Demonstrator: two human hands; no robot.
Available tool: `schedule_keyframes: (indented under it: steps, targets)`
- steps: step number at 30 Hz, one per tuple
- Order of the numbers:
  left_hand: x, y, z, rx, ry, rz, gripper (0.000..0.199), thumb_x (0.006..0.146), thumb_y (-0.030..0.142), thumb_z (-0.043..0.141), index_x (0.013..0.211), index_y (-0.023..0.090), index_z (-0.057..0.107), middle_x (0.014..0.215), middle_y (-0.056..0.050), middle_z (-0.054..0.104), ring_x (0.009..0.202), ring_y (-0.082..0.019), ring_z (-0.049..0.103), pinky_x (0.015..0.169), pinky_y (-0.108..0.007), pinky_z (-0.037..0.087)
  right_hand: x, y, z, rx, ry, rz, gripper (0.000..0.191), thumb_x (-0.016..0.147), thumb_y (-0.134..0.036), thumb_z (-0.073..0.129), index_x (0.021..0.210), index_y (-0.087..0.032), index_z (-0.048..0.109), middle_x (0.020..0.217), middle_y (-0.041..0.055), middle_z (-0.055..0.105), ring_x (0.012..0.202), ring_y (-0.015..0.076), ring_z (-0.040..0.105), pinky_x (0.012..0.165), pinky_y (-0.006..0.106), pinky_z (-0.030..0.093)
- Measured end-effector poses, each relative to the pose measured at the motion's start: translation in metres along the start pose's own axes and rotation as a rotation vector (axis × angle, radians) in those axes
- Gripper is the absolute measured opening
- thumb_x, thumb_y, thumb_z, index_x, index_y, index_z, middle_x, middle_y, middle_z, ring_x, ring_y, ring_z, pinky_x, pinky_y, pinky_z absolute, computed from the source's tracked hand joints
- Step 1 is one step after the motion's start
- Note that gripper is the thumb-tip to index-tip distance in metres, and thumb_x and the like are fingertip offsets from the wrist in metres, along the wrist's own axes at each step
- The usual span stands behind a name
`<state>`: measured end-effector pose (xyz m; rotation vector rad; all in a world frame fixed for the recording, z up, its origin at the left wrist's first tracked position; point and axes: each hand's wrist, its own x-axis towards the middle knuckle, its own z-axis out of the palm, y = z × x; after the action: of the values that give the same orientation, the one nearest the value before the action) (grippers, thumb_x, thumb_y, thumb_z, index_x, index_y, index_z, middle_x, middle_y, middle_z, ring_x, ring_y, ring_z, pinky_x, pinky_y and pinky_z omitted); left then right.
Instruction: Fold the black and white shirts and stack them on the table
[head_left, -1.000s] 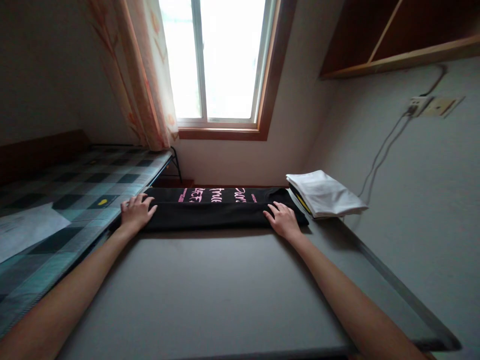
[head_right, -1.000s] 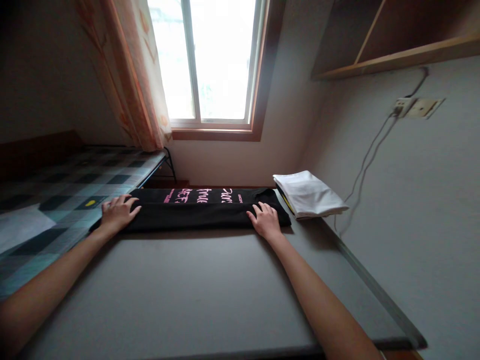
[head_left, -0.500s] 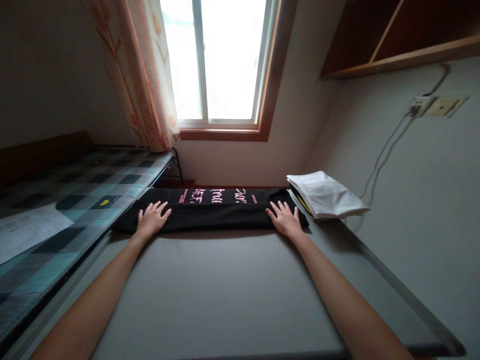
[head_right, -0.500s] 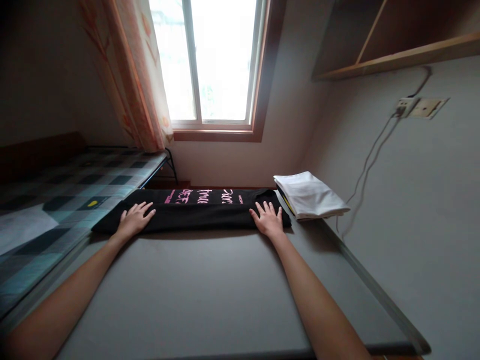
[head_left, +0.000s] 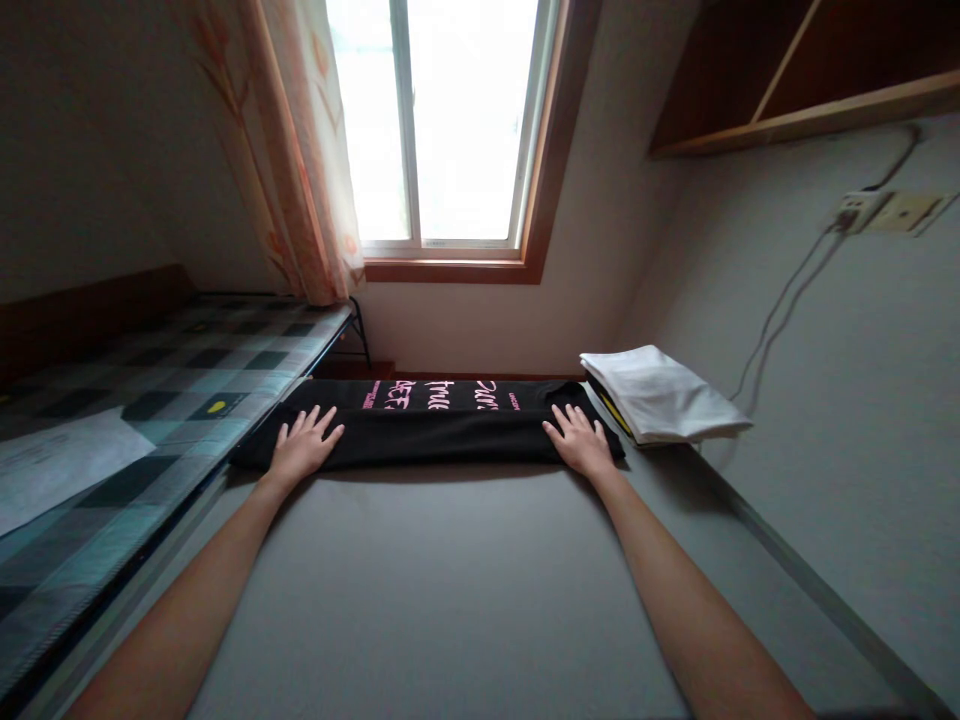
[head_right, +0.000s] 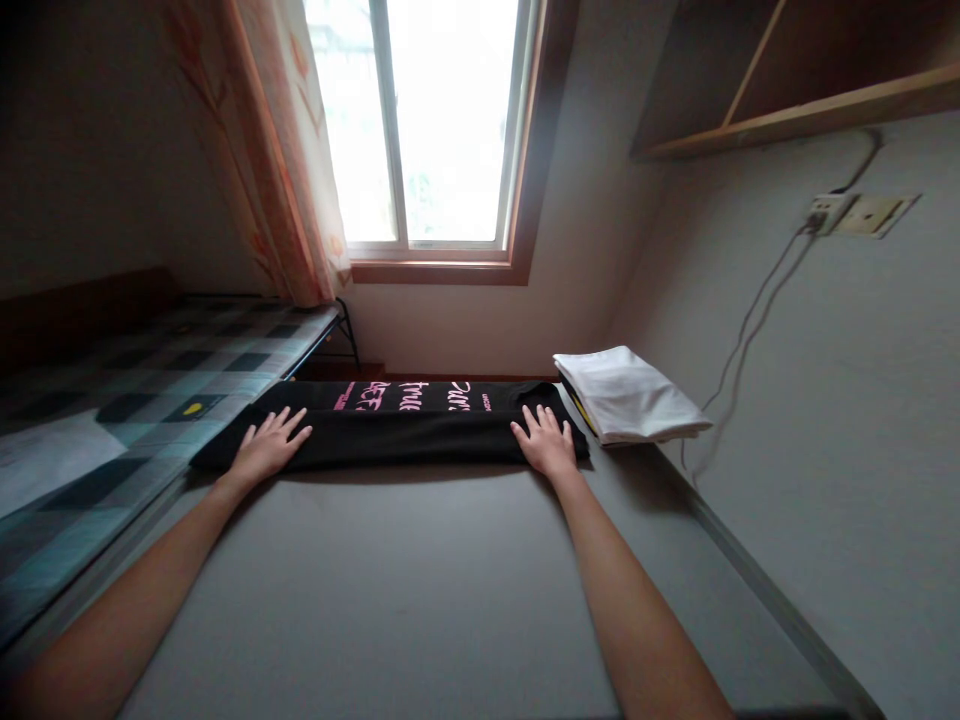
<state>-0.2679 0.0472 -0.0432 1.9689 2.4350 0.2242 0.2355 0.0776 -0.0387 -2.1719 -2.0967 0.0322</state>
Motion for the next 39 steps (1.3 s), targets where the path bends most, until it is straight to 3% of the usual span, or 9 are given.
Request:
schedule_keyframes:
  steps: [7, 10, 15, 17, 21, 26, 30, 34, 39]
  targets:
    - [-0.001, 0.001, 0.0, 0.004, 0.0, 0.01, 0.062, 0.095, 0.053, 0.027, 0.151, 0.028, 0.032, 0.159, -0.009, 0.026, 0.146, -0.032, 0.021, 0.114, -0.055, 0.019, -0.008, -0.002, -0.001, 0.008, 0.173, -0.017, 0.054, 0.099, -0.044, 0.03, 0.144, -0.02, 0.045, 0.154, 0.0114, 0.036, 0.146, 0.0266, 0.022, 0.115, 0.053, 0.016]
    - [-0.005, 0.004, -0.004, -0.001, 0.07, -0.005, 0.063, 0.094, 0.053, 0.03, 0.151, 0.024, 0.033, 0.159, -0.012, 0.026, 0.144, -0.032, 0.027, 0.114, -0.052, 0.023, -0.013, -0.006, -0.002, 0.01, 0.234, -0.014, 0.052, 0.099, -0.042, 0.029, 0.138, -0.018, 0.054, 0.153, 0.0116, 0.038, 0.145, 0.0281, 0.023, 0.115, 0.054, 0.015]
    - [-0.012, 0.007, -0.012, -0.015, 0.192, -0.013, 0.058, 0.094, 0.049, 0.035, 0.141, 0.02, 0.049, 0.148, -0.014, 0.044, 0.13, -0.03, 0.047, 0.109, -0.043, 0.034, -0.017, -0.012, -0.002, 0.053, 0.132, -0.034, 0.054, 0.099, -0.048, 0.029, 0.141, -0.02, 0.051, 0.154, 0.012, 0.035, 0.144, 0.0297, 0.024, 0.114, 0.057, 0.017]
    - [-0.012, 0.008, -0.014, -0.011, 0.147, -0.008, 0.056, 0.094, 0.048, 0.034, 0.139, 0.02, 0.051, 0.145, -0.012, 0.048, 0.133, -0.029, 0.044, 0.111, -0.045, 0.031, -0.016, -0.012, -0.002, 0.056, 0.094, -0.025, 0.055, 0.099, -0.049, 0.028, 0.143, -0.022, 0.047, 0.154, 0.0111, 0.035, 0.145, 0.0293, 0.024, 0.114, 0.057, 0.017]
    - [-0.01, 0.005, -0.013, -0.016, 0.07, -0.053, 0.058, 0.095, 0.052, 0.03, 0.145, 0.026, 0.044, 0.154, -0.008, 0.038, 0.142, -0.031, 0.03, 0.115, -0.053, 0.02, -0.015, -0.01, -0.002, 0.048, 0.051, -0.028, 0.058, 0.099, -0.052, 0.025, 0.146, -0.023, 0.043, 0.156, 0.0096, 0.032, 0.146, 0.0286, 0.022, 0.115, 0.056, 0.016]
    - [-0.006, -0.007, -0.014, 0.025, 0.059, -0.102, 0.062, 0.094, 0.054, 0.03, 0.147, 0.023, 0.042, 0.155, -0.01, 0.035, 0.144, -0.032, 0.027, 0.116, -0.05, 0.019, -0.016, -0.008, -0.003, 0.049, 0.042, -0.042, 0.059, 0.099, -0.053, 0.025, 0.148, -0.023, 0.041, 0.157, 0.0091, 0.031, 0.146, 0.0289, 0.021, 0.116, 0.055, 0.017]
    - [-0.009, -0.015, -0.017, 0.076, 0.186, -0.191, 0.055, 0.094, 0.044, 0.034, 0.142, 0.02, 0.048, 0.154, -0.012, 0.036, 0.143, -0.035, 0.024, 0.114, -0.056, 0.015, -0.016, -0.007, -0.002, 0.047, 0.069, -0.044, 0.058, 0.099, -0.051, 0.026, 0.146, -0.021, 0.044, 0.155, 0.0104, 0.034, 0.145, 0.0301, 0.024, 0.115, 0.056, 0.019]
    - [-0.013, -0.025, -0.021, 0.037, 0.389, -0.356, 0.051, 0.091, 0.035, 0.038, 0.135, 0.012, 0.053, 0.139, -0.02, 0.051, 0.125, -0.036, 0.047, 0.103, -0.054, 0.032, -0.019, -0.009, -0.004, 0.042, 0.156, -0.088, 0.056, 0.099, -0.048, 0.03, 0.142, -0.019, 0.049, 0.153, 0.0117, 0.038, 0.143, 0.0327, 0.027, 0.114, 0.059, 0.019]
    - [-0.011, -0.042, -0.024, -0.059, 0.405, -0.507, 0.041, 0.09, 0.039, 0.041, 0.114, 0.016, 0.065, 0.116, -0.018, 0.064, 0.104, -0.037, 0.059, 0.088, -0.053, 0.04, -0.028, -0.034, -0.007, 0.12, 0.173, -0.275, 0.056, 0.098, -0.05, 0.031, 0.147, -0.024, 0.042, 0.154, 0.0075, 0.036, 0.143, 0.031, 0.029, 0.114, 0.057, 0.022]
